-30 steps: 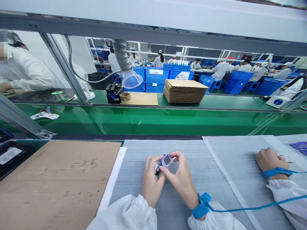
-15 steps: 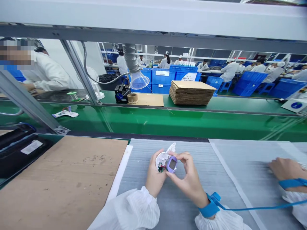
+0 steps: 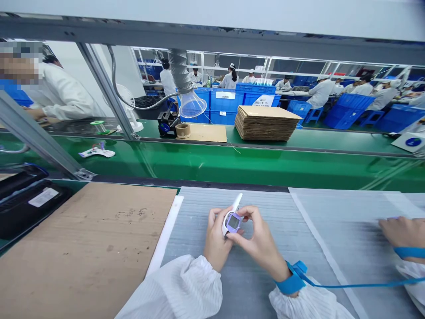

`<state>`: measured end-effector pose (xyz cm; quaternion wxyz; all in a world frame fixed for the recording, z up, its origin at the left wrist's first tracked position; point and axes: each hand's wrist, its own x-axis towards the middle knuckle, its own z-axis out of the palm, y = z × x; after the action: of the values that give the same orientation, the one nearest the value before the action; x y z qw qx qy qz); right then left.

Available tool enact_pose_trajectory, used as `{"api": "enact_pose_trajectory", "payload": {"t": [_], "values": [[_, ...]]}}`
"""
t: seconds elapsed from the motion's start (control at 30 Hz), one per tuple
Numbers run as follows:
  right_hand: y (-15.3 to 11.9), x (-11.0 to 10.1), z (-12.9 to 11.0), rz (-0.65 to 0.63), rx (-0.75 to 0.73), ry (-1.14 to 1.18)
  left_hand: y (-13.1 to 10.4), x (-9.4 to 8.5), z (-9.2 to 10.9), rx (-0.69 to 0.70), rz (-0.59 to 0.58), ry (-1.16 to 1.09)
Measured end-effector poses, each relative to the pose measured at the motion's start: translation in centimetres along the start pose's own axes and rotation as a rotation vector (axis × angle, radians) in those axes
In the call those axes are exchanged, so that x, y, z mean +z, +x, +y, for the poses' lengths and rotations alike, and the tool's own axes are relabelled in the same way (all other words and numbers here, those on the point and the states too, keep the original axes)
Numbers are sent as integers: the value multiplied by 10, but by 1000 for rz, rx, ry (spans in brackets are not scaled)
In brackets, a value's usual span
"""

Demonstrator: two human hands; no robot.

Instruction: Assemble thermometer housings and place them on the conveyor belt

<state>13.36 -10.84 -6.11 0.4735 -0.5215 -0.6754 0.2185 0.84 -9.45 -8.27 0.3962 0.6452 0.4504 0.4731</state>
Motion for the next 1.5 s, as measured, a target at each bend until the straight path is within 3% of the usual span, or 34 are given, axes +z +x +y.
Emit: {"api": "enact_pose_trajectory", "payload": {"t": [0.33,0.43,0.6,0.77,0.93,1.27,1.4,1.5], "values": [[-4,5,-6,-14,130,-34,1,-8,0,85,-22,309],[-4,3,-10,2,59,-119,3,-14,4,138,-58,355],[2,-10,-3,-70,-100,-90,6,-18,9,219,-77,227],[7,-26,12,-237,-307,-88,7,-23,10,281,-180,92],[7,-38,12,-351,-202,-15,9,-26,8,297,-352,44],[5,-36,3,-341,-111,77,10,-28,4,345,-391,88],[4,-37,2,-335,-126,45,7,-25,8,296,-339,71],[4,-33,3,-355,-125,-94,7,-19,6,63,-325,-70]]}}
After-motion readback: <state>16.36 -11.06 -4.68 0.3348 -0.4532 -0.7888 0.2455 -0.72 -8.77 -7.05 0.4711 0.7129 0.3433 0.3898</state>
